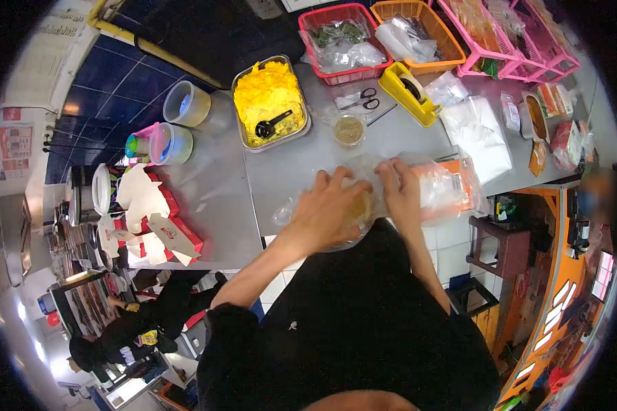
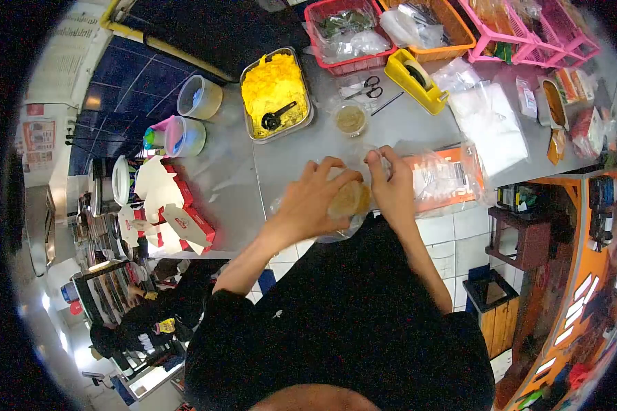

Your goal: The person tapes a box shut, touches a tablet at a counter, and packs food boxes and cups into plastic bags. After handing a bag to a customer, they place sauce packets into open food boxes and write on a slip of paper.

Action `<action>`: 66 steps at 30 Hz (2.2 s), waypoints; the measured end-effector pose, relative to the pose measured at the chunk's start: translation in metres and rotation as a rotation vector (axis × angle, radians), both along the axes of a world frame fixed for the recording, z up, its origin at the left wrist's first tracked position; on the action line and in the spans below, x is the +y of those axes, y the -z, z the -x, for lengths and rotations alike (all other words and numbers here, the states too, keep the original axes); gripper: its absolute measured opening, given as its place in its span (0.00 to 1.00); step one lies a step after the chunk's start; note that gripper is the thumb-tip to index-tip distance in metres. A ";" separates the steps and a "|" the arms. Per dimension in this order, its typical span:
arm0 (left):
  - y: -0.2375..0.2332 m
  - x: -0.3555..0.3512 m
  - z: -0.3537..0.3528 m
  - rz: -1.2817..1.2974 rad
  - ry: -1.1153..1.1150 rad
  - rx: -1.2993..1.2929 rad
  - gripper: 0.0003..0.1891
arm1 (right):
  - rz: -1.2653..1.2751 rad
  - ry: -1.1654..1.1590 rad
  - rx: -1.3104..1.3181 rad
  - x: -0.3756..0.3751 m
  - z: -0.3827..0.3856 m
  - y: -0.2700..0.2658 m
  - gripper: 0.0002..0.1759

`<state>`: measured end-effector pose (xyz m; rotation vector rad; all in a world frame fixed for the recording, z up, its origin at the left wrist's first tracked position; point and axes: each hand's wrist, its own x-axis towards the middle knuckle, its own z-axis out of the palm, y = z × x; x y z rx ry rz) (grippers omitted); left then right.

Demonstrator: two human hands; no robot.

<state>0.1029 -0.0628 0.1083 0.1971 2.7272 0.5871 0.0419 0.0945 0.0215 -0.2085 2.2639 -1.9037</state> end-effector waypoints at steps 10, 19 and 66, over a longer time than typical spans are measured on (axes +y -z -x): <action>0.134 -0.001 0.009 0.199 0.099 0.082 0.45 | 0.106 -0.039 -0.059 0.004 -0.002 -0.005 0.13; 0.012 -0.015 0.047 -0.276 -0.245 -0.018 0.24 | -0.038 -0.067 0.023 0.010 0.013 -0.015 0.14; 0.112 -0.047 -0.034 -0.326 -0.427 -0.087 0.51 | 0.117 -0.183 -0.127 -0.011 0.023 -0.019 0.19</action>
